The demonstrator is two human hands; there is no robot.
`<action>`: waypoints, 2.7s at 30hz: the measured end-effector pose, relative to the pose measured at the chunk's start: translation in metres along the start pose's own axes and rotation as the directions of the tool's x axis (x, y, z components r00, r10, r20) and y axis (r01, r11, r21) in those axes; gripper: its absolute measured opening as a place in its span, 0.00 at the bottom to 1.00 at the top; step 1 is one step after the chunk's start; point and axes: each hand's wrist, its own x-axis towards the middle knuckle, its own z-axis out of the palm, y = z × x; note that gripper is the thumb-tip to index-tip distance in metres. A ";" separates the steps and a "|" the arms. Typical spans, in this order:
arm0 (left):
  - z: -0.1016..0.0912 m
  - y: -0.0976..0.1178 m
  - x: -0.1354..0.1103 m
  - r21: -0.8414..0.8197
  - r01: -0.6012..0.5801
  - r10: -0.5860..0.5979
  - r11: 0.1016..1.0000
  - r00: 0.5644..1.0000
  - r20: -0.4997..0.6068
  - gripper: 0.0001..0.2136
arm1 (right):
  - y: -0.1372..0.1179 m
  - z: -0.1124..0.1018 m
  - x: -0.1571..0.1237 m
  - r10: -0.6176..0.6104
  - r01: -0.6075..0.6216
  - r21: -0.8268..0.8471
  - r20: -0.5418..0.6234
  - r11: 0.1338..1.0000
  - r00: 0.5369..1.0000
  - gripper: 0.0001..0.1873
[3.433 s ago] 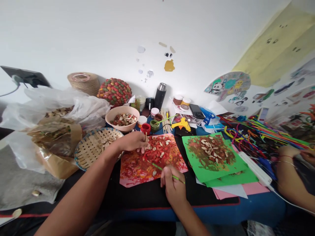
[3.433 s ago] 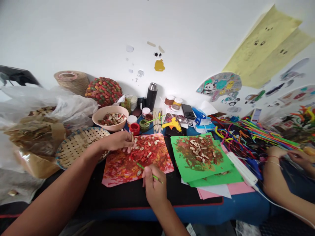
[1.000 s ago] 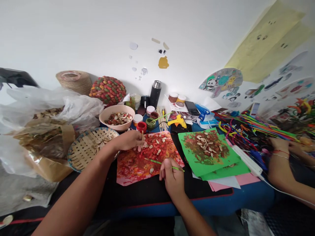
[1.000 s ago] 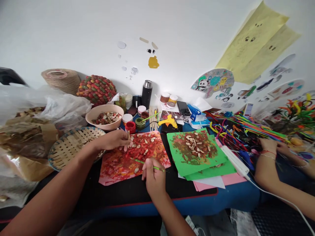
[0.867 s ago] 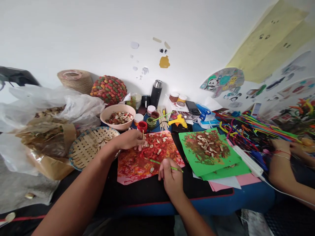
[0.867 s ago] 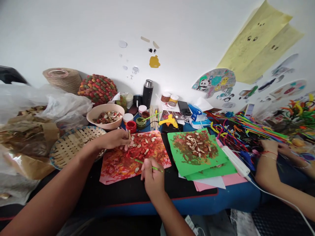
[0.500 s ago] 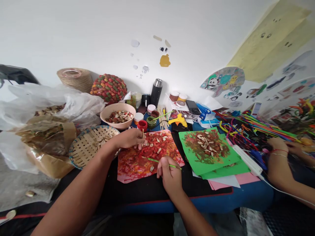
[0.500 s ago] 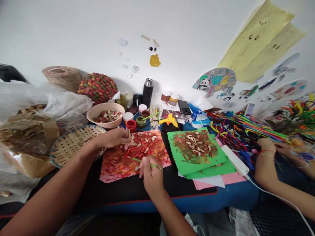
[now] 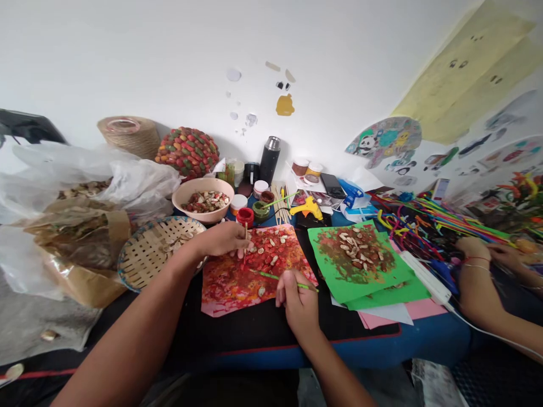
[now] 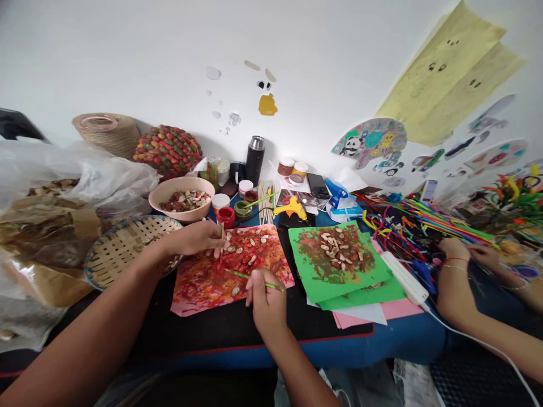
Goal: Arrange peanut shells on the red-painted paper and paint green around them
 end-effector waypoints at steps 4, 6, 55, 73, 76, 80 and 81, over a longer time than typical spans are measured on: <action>-0.001 -0.001 0.001 -0.001 -0.004 0.004 1.000 1.000 0.003 0.25 | -0.003 -0.019 -0.002 0.044 -0.040 0.084 -0.052 0.996 0.998 0.34; 0.000 -0.001 0.002 -0.004 -0.007 0.007 1.000 1.000 0.007 0.25 | -0.007 -0.029 -0.003 0.065 -0.056 0.113 -0.074 0.992 0.995 0.34; 0.027 0.009 0.009 -0.167 -0.083 0.121 0.982 0.965 0.232 0.19 | 0.003 -0.031 -0.007 0.161 -0.140 0.200 -0.096 0.970 0.982 0.34; 0.023 0.009 0.008 -0.183 -0.090 0.133 0.979 0.963 0.236 0.22 | 0.005 -0.028 -0.018 0.099 -0.095 0.074 -0.051 0.993 0.994 0.34; 0.023 0.008 0.009 -0.176 -0.094 0.133 0.980 0.965 0.227 0.22 | 0.005 -0.029 -0.024 0.092 -0.090 0.054 -0.034 0.994 0.995 0.34; 0.023 0.006 0.010 -0.182 -0.099 0.140 0.978 0.964 0.228 0.21 | 0.001 -0.024 -0.024 0.087 -0.087 0.069 -0.005 0.994 0.996 0.35; 0.024 0.006 0.010 -0.185 -0.099 0.141 0.978 0.964 0.227 0.21 | -0.001 -0.023 -0.022 0.084 -0.084 0.070 -0.002 0.994 0.996 0.35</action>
